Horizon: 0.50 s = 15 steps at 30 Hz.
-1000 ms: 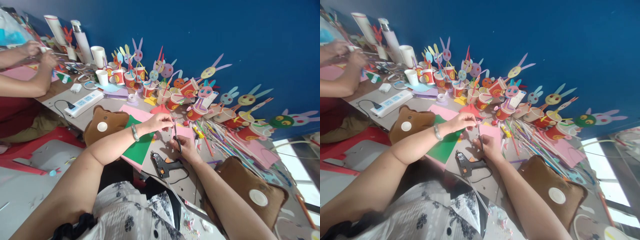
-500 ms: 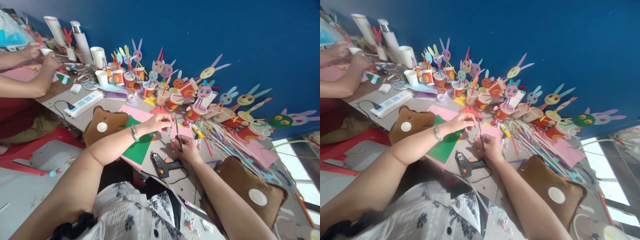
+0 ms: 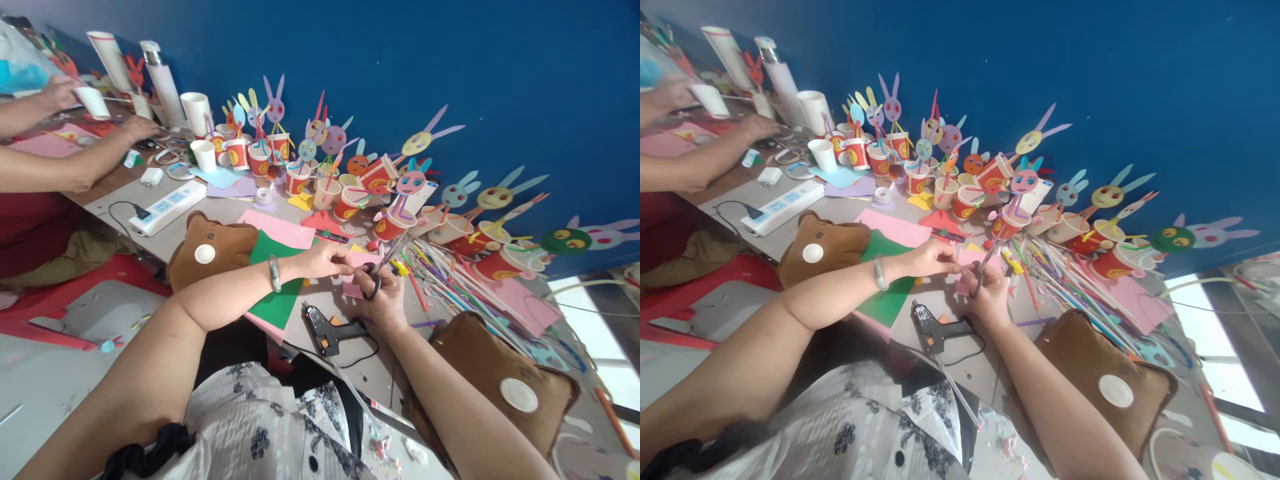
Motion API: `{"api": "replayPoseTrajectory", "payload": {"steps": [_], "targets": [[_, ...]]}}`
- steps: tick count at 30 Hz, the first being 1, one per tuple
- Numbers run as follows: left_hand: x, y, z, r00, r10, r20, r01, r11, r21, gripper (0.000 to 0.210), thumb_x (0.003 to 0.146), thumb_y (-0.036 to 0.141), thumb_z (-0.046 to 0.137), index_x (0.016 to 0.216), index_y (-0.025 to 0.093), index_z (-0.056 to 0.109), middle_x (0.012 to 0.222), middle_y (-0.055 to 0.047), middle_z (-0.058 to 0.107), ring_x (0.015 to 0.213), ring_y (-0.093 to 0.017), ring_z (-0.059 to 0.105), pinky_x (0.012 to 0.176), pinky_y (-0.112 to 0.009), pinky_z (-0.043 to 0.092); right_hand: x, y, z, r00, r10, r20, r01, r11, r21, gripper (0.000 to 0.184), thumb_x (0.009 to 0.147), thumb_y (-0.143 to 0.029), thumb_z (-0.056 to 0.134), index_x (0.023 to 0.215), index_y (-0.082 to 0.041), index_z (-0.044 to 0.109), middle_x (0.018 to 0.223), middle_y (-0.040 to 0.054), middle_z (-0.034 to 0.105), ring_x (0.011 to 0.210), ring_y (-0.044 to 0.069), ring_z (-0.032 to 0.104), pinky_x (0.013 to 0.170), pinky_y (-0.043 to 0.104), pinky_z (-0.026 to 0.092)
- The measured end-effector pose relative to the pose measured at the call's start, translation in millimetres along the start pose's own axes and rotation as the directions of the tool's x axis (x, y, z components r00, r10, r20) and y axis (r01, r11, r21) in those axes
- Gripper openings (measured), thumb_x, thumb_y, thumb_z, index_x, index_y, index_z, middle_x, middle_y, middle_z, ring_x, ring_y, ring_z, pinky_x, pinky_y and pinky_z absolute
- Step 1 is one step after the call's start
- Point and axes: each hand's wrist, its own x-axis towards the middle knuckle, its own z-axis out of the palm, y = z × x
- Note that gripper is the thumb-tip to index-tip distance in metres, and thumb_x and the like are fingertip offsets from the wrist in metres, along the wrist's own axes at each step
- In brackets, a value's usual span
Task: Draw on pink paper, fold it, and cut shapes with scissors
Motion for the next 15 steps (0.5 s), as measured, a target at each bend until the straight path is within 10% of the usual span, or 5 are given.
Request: {"api": "replayPoseTrajectory", "payload": {"steps": [15], "targets": [[-7.2, 15.9, -11.4, 0.993, 0.014, 0.119, -0.013, 1.000, -0.010, 0.021, 0.085, 0.025, 0.069, 0.068, 0.012, 0.066, 0.064, 0.000, 0.062, 0.061, -0.008, 0.055, 0.065, -0.023, 0.043, -0.8, 3.5, 0.1, 0.999, -0.010, -0.048, 0.012, 1.000, 0.022, 0.026, 0.078, -0.046, 0.067, 0.072, -0.021, 0.064, 0.061, 0.0014, 0.057, 0.056, 0.016, 0.047, 0.055, 0.030, 0.041]]}}
